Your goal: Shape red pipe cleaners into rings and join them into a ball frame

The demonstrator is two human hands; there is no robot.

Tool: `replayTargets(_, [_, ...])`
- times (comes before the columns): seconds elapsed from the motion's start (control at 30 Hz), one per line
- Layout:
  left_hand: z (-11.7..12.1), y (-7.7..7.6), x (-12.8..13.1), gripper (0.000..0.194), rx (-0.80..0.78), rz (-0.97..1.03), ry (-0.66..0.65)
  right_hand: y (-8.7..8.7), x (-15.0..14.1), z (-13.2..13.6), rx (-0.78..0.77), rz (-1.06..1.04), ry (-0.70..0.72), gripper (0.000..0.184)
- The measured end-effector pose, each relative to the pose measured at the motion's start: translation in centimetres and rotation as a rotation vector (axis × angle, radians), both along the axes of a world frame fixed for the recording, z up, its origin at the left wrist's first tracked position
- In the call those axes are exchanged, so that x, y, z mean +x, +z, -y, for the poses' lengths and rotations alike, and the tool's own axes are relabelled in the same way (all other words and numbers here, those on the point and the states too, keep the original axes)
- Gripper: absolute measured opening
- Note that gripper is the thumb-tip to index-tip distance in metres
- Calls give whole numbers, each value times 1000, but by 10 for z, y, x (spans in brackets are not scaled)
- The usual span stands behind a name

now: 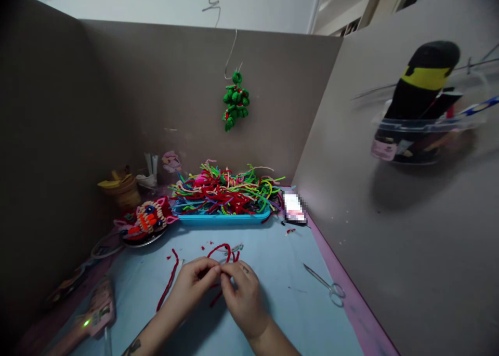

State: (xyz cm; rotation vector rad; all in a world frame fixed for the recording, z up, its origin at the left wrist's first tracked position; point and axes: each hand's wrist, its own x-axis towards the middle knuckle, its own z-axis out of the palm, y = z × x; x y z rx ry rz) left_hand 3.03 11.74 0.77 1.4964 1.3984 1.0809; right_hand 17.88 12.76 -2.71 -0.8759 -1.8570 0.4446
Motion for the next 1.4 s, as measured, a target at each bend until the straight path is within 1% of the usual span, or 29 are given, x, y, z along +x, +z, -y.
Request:
replayTargets(0.17, [-1,1,2,21,-24,21,-10,-1,-1,-1,16,-18,-21,17])
replayTargets(0.37, [-1,0,0,21,-44,29,-33,0,0,0,27,26,6,23])
replayTargets(0.57, [-1,-1,1,20,-89,61,12,4,-2,0,50,37,-15,26])
replayTargets(0.67, [-2,-1,2,19,-95,87,11,5,-3,0,64,23,-26,26])
replayTargets(0.9, [-5,-8,0,17,-98,160,-18,0,-2,0,33,66,-6,27])
replayTargets(1.03, [-3,-8,0,15,-98,127,-3,-2,-2,-1,57,69,-7,27])
replayTargets(1.13, [-2,-7,0,13,-95,63,19,-4,-3,-2,83,66,-17,26])
replayTargets(1.23, [-2,-6,1,11,-49,-13,42,-4,-3,-2,95,91,-32,24])
replayTargets(1.4, [-2,-7,2,13,34,-93,26,-3,1,-2,176,139,-146,22])
